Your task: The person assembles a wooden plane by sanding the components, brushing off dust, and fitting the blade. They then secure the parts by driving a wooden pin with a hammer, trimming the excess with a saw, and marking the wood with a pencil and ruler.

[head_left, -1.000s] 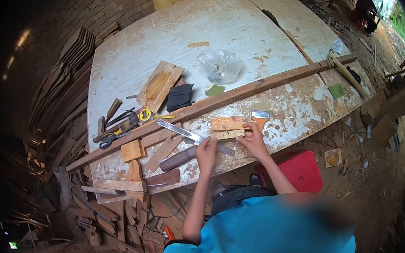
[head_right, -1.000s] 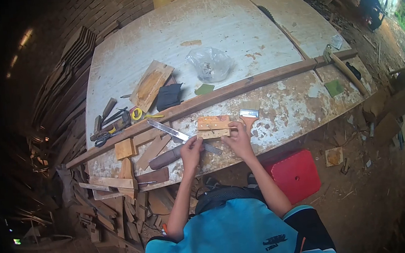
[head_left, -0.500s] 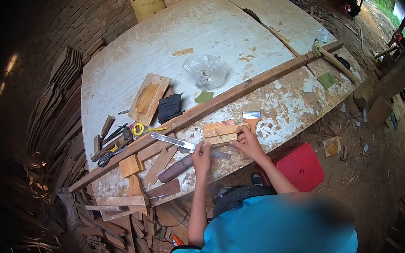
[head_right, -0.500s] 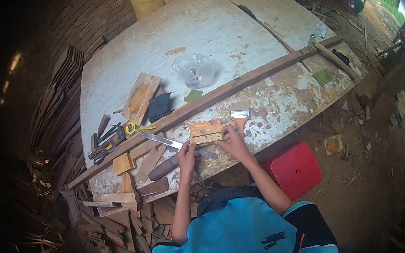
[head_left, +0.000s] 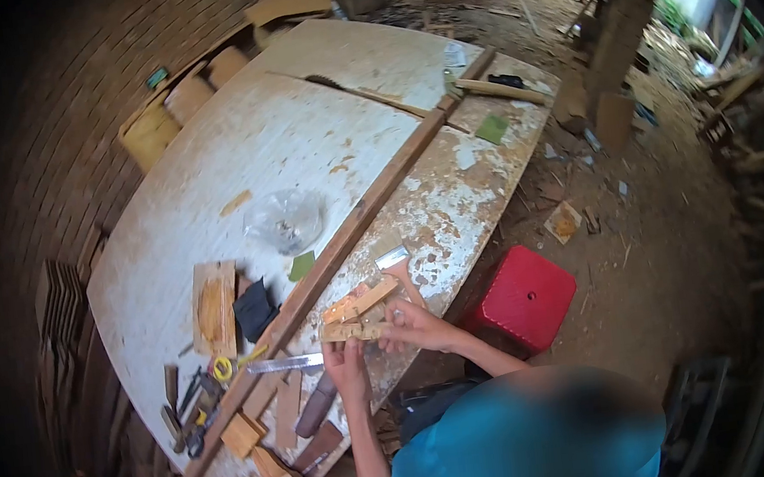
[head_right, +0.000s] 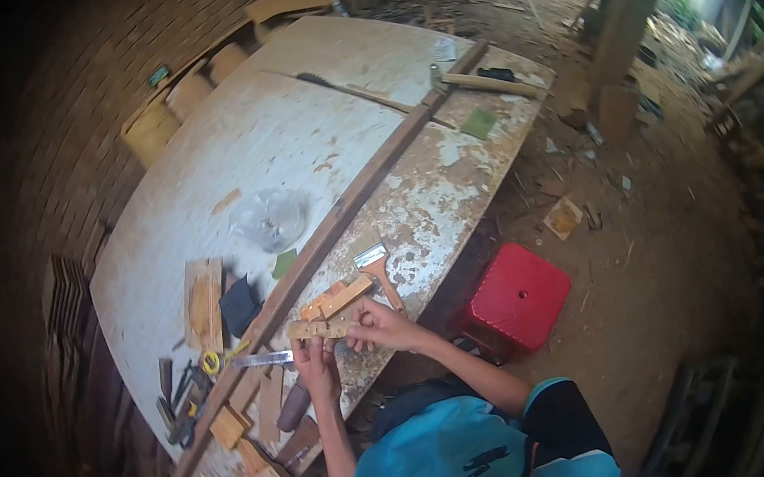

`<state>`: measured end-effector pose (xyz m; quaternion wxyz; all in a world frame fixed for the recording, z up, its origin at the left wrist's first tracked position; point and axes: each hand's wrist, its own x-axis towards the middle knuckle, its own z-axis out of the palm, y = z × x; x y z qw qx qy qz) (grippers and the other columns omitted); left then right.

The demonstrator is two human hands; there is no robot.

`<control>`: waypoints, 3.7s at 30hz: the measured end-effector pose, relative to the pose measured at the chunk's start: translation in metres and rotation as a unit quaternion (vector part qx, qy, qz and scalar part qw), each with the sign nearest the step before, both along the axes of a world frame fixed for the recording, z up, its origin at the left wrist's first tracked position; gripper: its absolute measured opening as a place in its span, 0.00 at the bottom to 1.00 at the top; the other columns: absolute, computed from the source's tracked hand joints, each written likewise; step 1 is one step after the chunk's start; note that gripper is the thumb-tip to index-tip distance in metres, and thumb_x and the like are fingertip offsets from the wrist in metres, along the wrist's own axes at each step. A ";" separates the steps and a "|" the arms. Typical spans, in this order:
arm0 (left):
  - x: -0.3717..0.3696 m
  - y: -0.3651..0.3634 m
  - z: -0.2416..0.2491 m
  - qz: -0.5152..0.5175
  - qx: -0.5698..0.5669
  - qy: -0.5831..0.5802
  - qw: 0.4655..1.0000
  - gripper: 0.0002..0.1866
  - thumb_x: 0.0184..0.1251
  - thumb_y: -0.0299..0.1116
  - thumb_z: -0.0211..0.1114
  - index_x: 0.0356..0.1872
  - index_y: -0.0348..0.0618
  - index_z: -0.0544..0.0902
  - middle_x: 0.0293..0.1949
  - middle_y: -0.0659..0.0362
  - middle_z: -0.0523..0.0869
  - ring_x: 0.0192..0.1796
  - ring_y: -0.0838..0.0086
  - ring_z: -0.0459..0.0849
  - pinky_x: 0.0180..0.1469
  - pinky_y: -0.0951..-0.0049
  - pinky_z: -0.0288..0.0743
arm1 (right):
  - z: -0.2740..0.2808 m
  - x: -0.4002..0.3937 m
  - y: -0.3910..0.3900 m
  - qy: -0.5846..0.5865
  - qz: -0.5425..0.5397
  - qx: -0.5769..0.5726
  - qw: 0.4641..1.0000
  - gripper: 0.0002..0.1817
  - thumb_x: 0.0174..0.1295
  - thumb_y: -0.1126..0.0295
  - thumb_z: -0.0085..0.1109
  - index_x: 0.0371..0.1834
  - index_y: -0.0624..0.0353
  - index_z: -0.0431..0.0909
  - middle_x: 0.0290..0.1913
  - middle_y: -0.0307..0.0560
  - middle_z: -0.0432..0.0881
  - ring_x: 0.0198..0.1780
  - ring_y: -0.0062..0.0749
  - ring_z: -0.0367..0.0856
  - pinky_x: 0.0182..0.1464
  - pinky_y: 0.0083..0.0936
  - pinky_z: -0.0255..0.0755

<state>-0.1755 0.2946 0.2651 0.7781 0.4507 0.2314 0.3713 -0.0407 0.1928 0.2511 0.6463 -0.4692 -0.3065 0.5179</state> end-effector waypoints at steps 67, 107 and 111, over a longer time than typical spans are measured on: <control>0.184 -0.119 -0.040 -0.183 0.504 0.565 0.627 0.09 0.52 0.22 0.60 0.34 0.35 0.71 0.28 0.46 0.82 0.30 0.59 0.86 0.28 0.67 0.81 | 0.087 0.150 -0.157 -0.328 -0.035 -0.236 0.914 0.13 0.56 0.76 0.55 0.44 0.64 0.69 0.21 0.39 0.72 0.17 0.21 0.73 0.20 0.21 0.68; 0.085 -0.084 0.056 -0.139 0.364 0.372 0.842 0.20 0.62 0.41 0.61 0.46 0.36 0.71 0.32 0.45 0.78 0.32 0.55 0.79 0.36 0.63 0.72 | 0.106 0.106 -0.148 -0.365 0.120 -0.288 0.877 0.20 0.50 0.70 0.56 0.48 0.64 0.71 0.37 0.62 0.78 0.41 0.57 0.78 0.44 0.42 0.70; 0.064 -0.084 0.055 -0.116 0.336 0.368 0.859 0.18 0.53 0.39 0.67 0.36 0.36 0.72 0.26 0.47 0.78 0.25 0.61 0.78 0.29 0.64 0.70 | 0.119 0.094 -0.146 -0.367 0.154 -0.270 0.877 0.19 0.50 0.73 0.55 0.47 0.62 0.71 0.36 0.59 0.79 0.39 0.53 0.79 0.42 0.40 0.71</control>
